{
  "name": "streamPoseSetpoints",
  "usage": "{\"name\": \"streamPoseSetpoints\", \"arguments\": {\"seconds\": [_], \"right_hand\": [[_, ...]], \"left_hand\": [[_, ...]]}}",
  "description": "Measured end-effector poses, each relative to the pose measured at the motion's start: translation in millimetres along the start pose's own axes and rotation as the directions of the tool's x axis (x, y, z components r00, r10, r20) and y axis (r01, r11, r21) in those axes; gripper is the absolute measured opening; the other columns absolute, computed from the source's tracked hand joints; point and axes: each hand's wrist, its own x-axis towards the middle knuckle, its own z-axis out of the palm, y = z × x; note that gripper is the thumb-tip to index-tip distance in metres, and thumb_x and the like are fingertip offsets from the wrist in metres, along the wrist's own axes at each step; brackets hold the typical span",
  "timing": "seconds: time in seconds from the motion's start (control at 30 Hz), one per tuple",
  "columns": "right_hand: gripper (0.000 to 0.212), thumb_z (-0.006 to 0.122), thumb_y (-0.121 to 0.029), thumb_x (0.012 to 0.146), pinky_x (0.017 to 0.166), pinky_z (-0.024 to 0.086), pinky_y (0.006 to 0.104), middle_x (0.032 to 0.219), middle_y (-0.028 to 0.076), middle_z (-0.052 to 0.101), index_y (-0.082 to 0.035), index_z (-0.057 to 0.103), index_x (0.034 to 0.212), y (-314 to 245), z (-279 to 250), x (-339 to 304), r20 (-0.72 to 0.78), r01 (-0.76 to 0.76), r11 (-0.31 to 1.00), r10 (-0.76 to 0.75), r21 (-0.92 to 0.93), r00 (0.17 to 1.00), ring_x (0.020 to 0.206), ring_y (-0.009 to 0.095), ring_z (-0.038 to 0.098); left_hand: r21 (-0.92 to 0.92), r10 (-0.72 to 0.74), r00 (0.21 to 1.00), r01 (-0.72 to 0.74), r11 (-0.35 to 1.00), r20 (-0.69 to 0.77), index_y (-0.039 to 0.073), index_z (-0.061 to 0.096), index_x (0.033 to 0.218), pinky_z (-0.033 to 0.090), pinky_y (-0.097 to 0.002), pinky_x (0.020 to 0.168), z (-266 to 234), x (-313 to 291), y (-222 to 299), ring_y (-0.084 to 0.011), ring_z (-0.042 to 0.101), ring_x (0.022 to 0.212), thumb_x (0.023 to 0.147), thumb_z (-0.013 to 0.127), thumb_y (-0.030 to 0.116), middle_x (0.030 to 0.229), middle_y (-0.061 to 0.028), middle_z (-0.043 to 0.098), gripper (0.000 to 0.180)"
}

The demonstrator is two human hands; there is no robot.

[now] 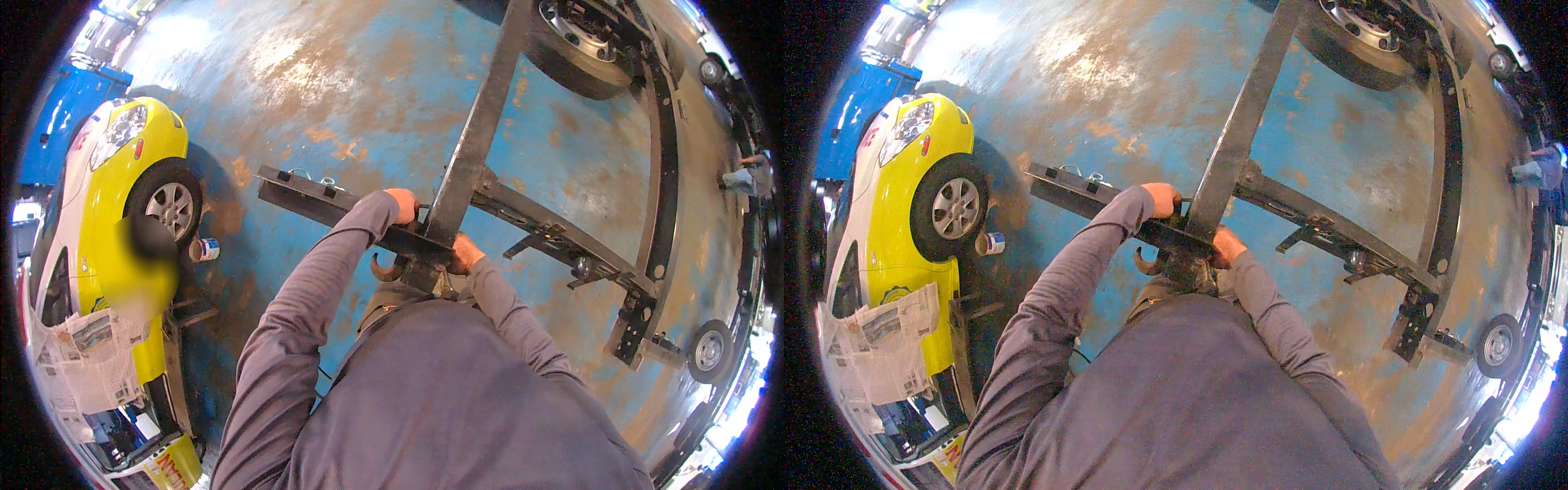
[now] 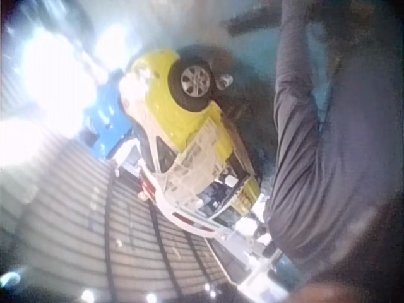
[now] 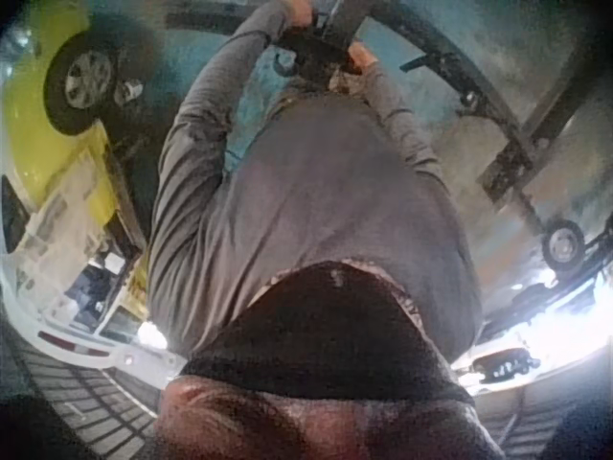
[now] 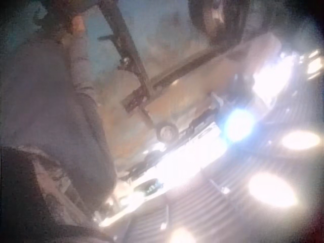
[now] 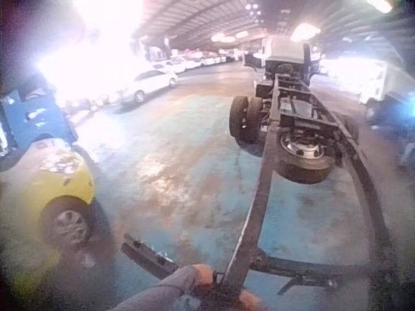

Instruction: The person uses a wrench to tighten bolts on a metal vehicle frame in a workshop. They move around the frame, adjusting and securing multiple fasteners on different sections while other vehicles are visible in the background.

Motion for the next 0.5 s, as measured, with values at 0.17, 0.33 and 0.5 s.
{"name": "streamPoseSetpoints", "arguments": {"seconds": [0.17, 0.33, 0.5], "right_hand": [[0.023, 0.058, -0.015, 0.090, 0.078, 0.049, 0.0329, 0.099, 0.006, 0.067, -0.002, 0.062, 0.108, -10.1, 5.1, -5.7, -0.120, 0.169, 0.982, -0.158, 0.084, 0.980, 0.089, 0.016, 0.060], [0.025, 0.061, -0.014, 0.085, 0.081, 0.049, 0.0354, 0.105, 0.009, 0.066, -0.008, 0.063, 0.109, -33.9, -6.6, -14.9, 0.100, 0.235, 0.750, -0.221, -0.619, 0.970, 0.094, 0.023, 0.062], [0.032, 0.063, -0.008, 0.078, 0.083, 0.049, 0.0376, 0.109, 0.015, 0.065, -0.012, 0.064, 0.109, 8.6, -8.6, -2.2, 0.029, 0.207, 0.828, -0.226, -0.522, 0.974, 0.096, 0.031, 0.060]], "left_hand": [[0.046, 0.052, 0.998, -0.050, 0.998, -0.033, 0.009, 0.065, 0.115, 0.049, -0.0450, 0.085, -3.5, -0.7, 2.4, -0.0361, 0.063, 0.101, 0.075, 0.052, 0.012, 0.108, -0.0177, 0.067, 0.042], [0.038, 0.048, 0.999, -0.047, 0.998, -0.017, 0.009, 0.065, 0.116, 0.049, -0.0448, 0.085, 0.8, -4.3, -3.0, -0.0363, 0.063, 0.102, 0.075, 0.052, 0.013, 0.109, -0.0185, 0.067, 0.042], [0.041, 0.059, 0.998, -0.058, 0.997, -0.023, 0.009, 0.067, 0.110, 0.049, -0.0449, 0.085, -4.5, -6.5, 5.8, -0.0364, 0.063, 0.100, 0.075, 0.053, 0.014, 0.107, -0.0196, 0.067, 0.038]]}}
